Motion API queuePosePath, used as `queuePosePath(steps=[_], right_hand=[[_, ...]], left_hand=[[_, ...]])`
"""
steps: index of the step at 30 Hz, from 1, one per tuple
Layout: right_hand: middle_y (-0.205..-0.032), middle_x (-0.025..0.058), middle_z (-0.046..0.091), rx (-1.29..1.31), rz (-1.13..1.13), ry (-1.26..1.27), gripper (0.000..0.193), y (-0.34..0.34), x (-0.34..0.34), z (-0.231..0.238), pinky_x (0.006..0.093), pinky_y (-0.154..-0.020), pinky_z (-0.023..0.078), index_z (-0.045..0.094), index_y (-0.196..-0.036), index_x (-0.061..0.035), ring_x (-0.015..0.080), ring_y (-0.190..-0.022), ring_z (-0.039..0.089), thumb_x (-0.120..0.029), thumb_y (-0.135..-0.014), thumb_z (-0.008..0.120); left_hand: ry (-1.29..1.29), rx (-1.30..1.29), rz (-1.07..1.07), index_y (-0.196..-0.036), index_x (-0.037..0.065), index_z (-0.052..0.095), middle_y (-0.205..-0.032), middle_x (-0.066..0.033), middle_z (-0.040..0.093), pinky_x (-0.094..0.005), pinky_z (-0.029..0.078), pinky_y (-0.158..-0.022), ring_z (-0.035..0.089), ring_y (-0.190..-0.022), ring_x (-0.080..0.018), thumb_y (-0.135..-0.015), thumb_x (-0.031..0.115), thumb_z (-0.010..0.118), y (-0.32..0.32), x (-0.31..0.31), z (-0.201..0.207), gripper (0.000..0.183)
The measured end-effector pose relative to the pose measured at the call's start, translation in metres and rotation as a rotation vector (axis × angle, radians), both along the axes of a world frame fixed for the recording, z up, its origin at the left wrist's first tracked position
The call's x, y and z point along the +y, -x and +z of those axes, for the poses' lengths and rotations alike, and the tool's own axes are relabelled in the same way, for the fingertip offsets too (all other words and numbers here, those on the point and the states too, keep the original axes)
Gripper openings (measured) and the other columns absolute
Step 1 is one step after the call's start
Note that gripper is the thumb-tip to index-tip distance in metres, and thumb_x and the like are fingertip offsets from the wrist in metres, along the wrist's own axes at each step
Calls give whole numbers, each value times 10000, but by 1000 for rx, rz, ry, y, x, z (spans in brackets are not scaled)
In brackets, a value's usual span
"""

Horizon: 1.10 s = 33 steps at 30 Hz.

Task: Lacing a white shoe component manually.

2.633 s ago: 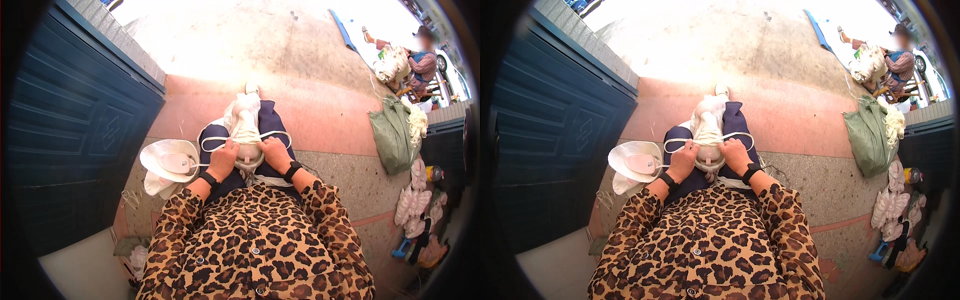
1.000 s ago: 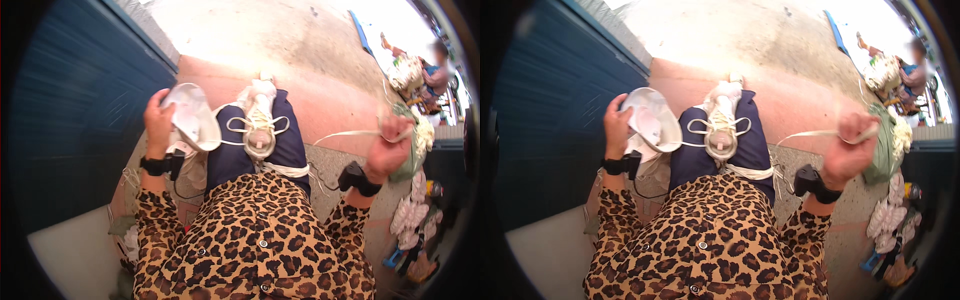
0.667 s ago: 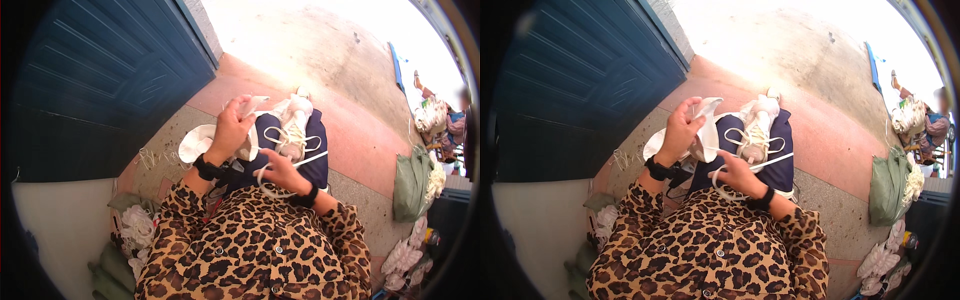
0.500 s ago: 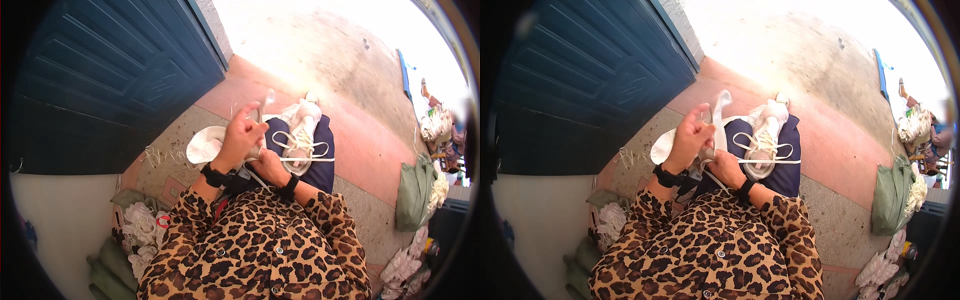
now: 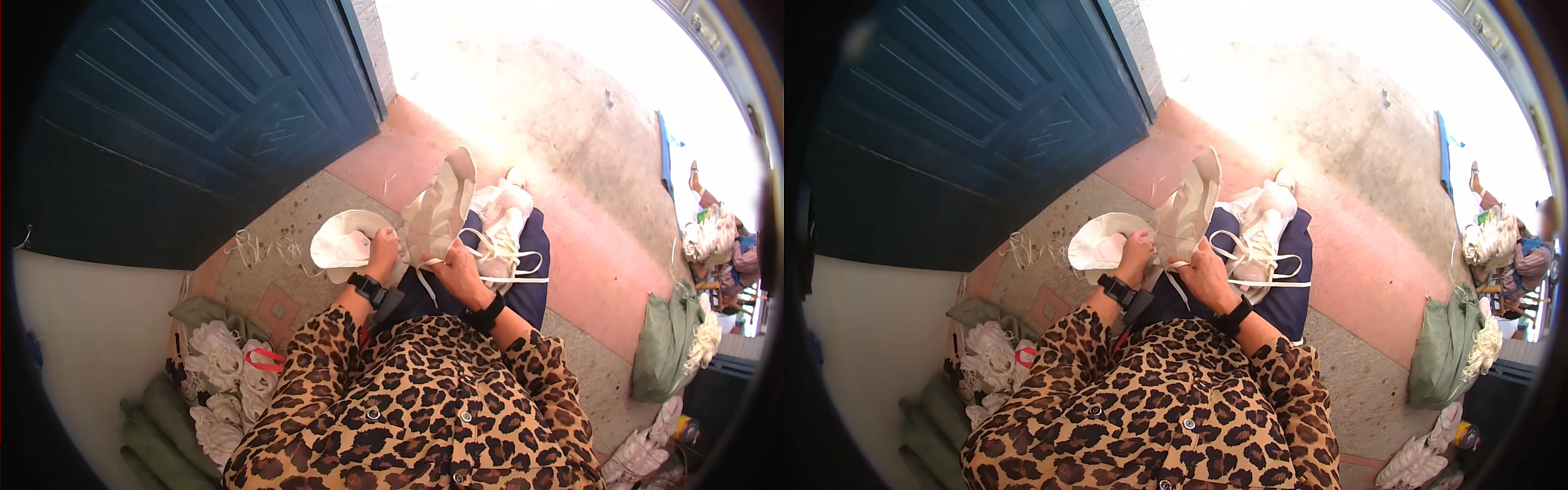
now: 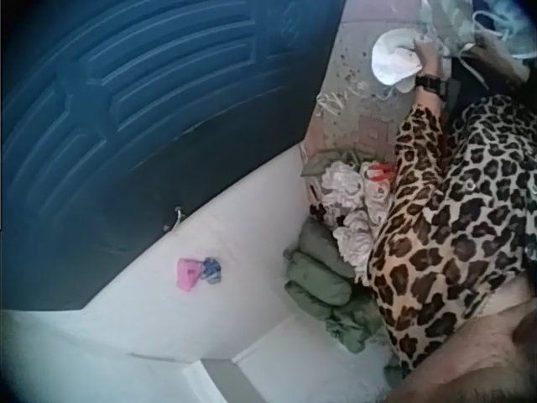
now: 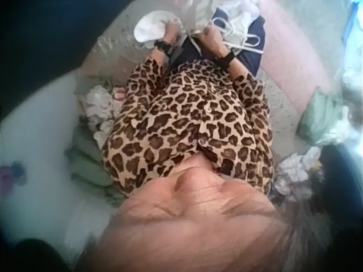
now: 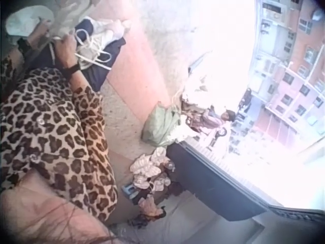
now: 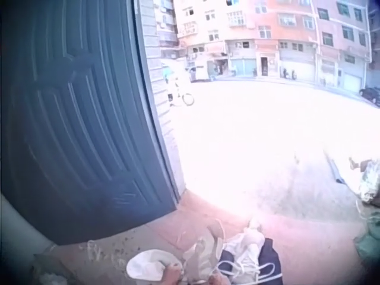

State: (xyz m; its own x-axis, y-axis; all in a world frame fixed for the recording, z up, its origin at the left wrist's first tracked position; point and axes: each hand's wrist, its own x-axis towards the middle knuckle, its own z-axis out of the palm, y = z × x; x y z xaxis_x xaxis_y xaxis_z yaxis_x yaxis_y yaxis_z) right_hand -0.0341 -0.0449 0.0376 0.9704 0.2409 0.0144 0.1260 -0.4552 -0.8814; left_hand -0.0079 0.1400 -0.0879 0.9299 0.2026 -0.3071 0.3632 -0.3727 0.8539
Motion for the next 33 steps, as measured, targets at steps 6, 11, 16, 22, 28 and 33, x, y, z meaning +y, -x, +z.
queuePosePath(steps=[6,11,16,22,28,33], right_hand=[[-1061,228,481,-16,-100,88,331,8,-7,0,414,-669,455,611,-802,86,382,-758,568,-241,-752,620],[-889,165,559,-117,-147,-207,324,21,-41,4,349,-603,459,568,-859,88,275,-651,573,-234,-838,543],[-658,1,516,665,-368,-1105,255,59,-106,5,190,-443,332,519,-960,-45,74,-471,408,-267,-922,400],[-653,-27,454,606,-564,-1698,173,85,-158,-61,210,-430,295,473,-850,-119,50,-422,295,-228,-932,367],[-687,7,495,674,-641,-1404,185,96,-162,-45,239,-392,303,484,-818,-118,83,-437,346,-253,-916,403],[-672,1,515,654,-824,-939,218,110,-167,-25,233,-408,347,549,-956,-52,88,-459,404,-223,-886,434]], left_hand=[[-224,-42,-175,-999,-23,538,-855,-201,606,-327,449,-752,594,-876,-277,-802,107,495,0,-1,41,240],[-268,-229,-370,-986,11,540,-624,-100,559,-290,414,-517,539,-560,-154,-803,114,516,-31,-12,148,212],[-292,-211,-592,-977,31,539,-564,-157,545,-346,432,-526,570,-549,-289,-801,144,537,-22,-60,197,209],[-80,-416,-1203,-1058,105,519,-1127,-100,500,-367,455,-744,543,-911,-295,-691,152,668,36,-106,158,399],[-572,-396,-1223,-1070,118,505,-1067,-40,542,-443,462,-640,555,-827,-321,-718,172,643,49,-121,143,382],[-622,-358,-1526,-1009,127,528,-934,-66,563,-420,459,-613,553,-821,-310,-752,123,579,56,-121,165,262]])
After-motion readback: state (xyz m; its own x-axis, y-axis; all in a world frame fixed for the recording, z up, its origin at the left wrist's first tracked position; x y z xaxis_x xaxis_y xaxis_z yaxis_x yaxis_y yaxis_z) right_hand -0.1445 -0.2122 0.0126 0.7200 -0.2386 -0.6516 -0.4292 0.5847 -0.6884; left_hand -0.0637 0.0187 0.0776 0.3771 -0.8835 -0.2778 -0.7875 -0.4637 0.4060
